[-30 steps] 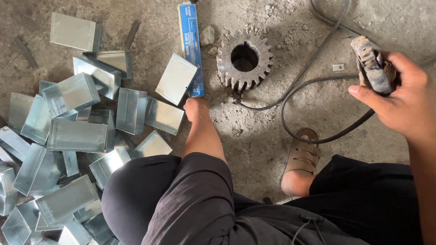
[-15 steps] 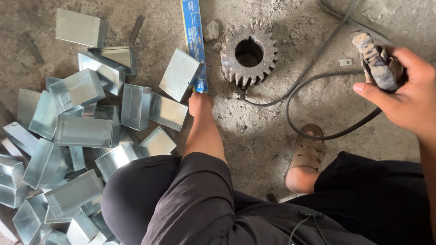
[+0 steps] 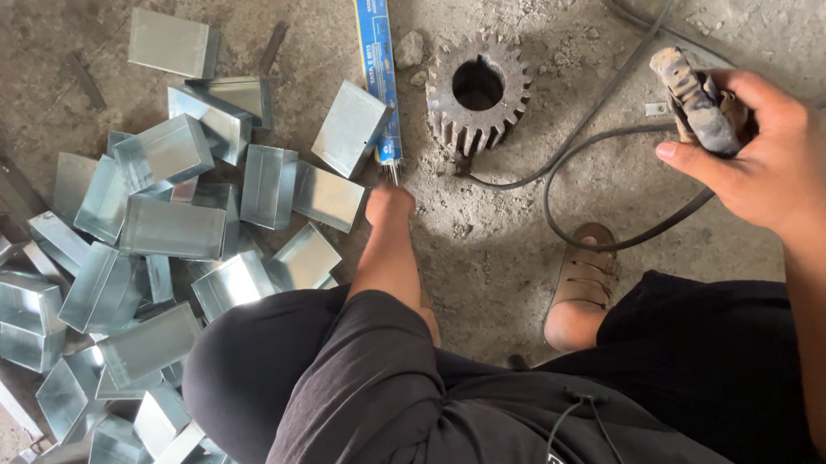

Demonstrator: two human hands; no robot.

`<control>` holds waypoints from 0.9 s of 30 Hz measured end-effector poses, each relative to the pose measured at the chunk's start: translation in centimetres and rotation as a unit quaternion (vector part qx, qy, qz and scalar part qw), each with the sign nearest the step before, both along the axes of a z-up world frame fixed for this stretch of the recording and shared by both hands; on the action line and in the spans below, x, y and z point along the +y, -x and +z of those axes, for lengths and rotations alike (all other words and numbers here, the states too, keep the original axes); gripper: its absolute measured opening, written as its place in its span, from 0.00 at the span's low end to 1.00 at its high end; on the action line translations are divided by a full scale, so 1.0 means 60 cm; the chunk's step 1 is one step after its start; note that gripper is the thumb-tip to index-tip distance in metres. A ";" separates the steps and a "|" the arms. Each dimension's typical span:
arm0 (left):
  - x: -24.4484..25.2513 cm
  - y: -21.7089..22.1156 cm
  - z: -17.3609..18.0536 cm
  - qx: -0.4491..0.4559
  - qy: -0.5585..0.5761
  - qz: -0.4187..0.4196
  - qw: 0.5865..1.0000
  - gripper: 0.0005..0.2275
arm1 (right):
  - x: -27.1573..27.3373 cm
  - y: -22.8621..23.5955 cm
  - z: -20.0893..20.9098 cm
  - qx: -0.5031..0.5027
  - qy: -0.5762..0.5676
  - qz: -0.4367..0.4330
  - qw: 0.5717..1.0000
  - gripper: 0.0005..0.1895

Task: The person sits on the floor and uses a welding torch to join small rectangular metal pieces. They hold the metal pieces in one hand and the torch in the other, creating sparks as they weld the seams of the metal boxes.

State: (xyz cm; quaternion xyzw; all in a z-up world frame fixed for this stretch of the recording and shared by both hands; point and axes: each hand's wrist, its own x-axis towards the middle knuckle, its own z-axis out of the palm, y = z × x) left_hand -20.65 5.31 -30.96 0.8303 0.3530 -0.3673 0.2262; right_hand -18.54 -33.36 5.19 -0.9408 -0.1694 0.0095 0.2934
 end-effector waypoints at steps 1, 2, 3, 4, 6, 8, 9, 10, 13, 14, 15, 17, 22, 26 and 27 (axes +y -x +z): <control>-0.004 0.014 -0.005 0.016 0.007 -0.030 0.999 0.17 | 0.002 -0.003 0.002 -0.015 -0.017 0.012 1.000 0.26; -0.009 0.029 -0.011 0.034 0.020 -0.061 0.997 0.17 | 0.004 -0.006 0.005 -0.022 -0.010 0.016 1.000 0.26; -0.015 0.046 -0.018 0.053 0.037 -0.091 0.994 0.17 | 0.007 -0.008 0.006 -0.029 -0.003 0.020 0.999 0.26; -0.019 0.062 -0.024 0.071 0.056 -0.121 0.988 0.17 | 0.012 -0.010 0.008 -0.034 0.008 0.021 0.999 0.26; -0.033 0.100 -0.033 0.111 0.097 -0.170 0.974 0.18 | 0.021 -0.012 0.015 -0.031 0.037 0.022 0.999 0.27; -0.037 0.118 -0.033 0.149 0.129 -0.214 0.957 0.18 | 0.037 -0.006 0.020 -0.031 0.018 0.033 0.999 0.29; -0.032 0.115 -0.028 0.163 0.140 -0.230 0.949 0.18 | 0.052 -0.007 0.022 -0.037 -0.018 0.051 0.998 0.31; -0.027 0.110 -0.022 0.176 0.150 -0.243 0.942 0.18 | 0.064 -0.008 0.028 -0.043 -0.055 0.071 0.995 0.32; 0.005 0.110 0.009 0.205 0.165 -0.266 0.927 0.18 | 0.101 -0.003 0.041 -0.010 -0.006 0.028 1.000 0.36; 0.012 0.118 0.020 0.214 0.170 -0.269 0.924 0.18 | 0.111 -0.001 0.047 -0.004 -0.008 0.023 1.000 0.36; 0.017 0.114 0.032 0.214 0.173 -0.279 0.920 0.18 | 0.122 0.000 0.052 -0.002 -0.013 0.017 1.000 0.36; 0.016 0.111 0.058 0.212 0.181 -0.298 0.913 0.18 | 0.138 0.006 0.063 -0.004 -0.014 0.007 1.000 0.36; 0.004 0.101 0.146 0.165 0.130 -0.367 0.906 0.18 | 0.151 0.020 0.071 0.024 -0.005 -0.042 0.999 0.37; 0.007 0.109 0.266 0.039 -0.009 -0.388 0.921 0.18 | 0.143 0.023 0.056 -0.028 -0.026 -0.025 0.999 0.36; 0.010 0.101 0.308 -0.014 -0.061 -0.375 0.925 0.18 | 0.140 0.020 0.052 -0.023 -0.026 -0.033 0.999 0.36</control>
